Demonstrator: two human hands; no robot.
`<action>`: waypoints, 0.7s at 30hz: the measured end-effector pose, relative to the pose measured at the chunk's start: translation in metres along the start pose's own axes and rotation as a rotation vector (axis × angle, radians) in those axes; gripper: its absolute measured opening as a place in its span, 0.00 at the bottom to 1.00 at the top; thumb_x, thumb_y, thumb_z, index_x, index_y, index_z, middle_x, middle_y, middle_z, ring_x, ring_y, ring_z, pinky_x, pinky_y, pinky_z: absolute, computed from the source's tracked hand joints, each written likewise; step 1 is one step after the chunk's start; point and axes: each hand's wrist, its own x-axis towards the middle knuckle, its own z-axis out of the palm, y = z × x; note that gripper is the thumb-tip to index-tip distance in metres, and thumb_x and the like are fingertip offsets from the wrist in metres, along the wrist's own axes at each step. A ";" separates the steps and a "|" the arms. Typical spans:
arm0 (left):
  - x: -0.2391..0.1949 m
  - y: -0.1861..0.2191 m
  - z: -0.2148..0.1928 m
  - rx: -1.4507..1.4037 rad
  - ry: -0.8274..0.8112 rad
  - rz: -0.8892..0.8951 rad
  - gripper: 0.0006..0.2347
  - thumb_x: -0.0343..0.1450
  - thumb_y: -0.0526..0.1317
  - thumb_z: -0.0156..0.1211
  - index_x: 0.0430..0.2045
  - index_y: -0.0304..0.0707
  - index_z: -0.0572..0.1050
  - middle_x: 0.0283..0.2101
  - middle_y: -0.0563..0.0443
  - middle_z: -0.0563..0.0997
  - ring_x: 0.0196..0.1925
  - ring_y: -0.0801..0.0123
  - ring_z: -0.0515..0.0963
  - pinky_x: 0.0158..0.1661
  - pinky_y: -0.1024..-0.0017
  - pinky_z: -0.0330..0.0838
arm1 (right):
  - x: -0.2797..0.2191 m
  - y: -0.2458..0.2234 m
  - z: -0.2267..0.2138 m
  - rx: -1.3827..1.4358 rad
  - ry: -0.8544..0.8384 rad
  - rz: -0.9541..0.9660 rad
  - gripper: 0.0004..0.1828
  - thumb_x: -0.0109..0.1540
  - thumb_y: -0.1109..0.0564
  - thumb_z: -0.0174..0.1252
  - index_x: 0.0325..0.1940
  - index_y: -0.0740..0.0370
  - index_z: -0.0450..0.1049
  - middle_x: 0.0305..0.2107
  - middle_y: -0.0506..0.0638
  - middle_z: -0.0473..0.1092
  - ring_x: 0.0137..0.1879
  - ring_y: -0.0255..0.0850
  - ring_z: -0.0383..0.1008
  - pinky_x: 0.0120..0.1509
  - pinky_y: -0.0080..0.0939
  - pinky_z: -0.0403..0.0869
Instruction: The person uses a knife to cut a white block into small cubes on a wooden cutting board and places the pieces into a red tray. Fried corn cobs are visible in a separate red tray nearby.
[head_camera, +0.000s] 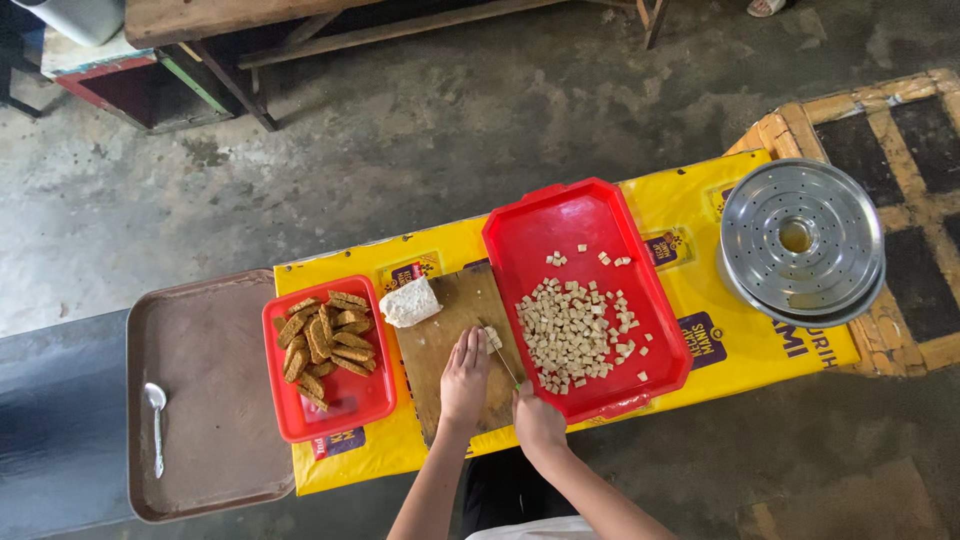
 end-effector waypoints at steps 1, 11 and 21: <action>0.000 0.000 0.000 0.016 -0.003 0.009 0.25 0.68 0.34 0.56 0.61 0.23 0.67 0.64 0.39 0.72 0.68 0.55 0.70 0.65 0.65 0.66 | 0.000 0.001 0.000 -0.005 -0.003 -0.004 0.17 0.71 0.45 0.44 0.45 0.62 0.65 0.18 0.59 0.74 0.28 0.61 0.79 0.32 0.61 0.77; 0.000 0.006 0.003 -0.138 0.079 -0.038 0.19 0.71 0.38 0.61 0.56 0.28 0.73 0.58 0.44 0.78 0.60 0.59 0.77 0.56 0.69 0.73 | -0.018 0.023 0.000 -0.101 -0.037 0.016 0.18 0.71 0.43 0.43 0.46 0.60 0.65 0.15 0.57 0.74 0.26 0.56 0.79 0.29 0.56 0.77; 0.000 0.006 -0.012 -0.271 0.064 -0.093 0.21 0.68 0.37 0.63 0.56 0.30 0.73 0.57 0.43 0.80 0.59 0.56 0.78 0.54 0.66 0.75 | -0.021 0.034 0.004 -0.045 0.015 -0.049 0.18 0.71 0.44 0.43 0.42 0.61 0.67 0.15 0.55 0.73 0.24 0.54 0.79 0.26 0.54 0.77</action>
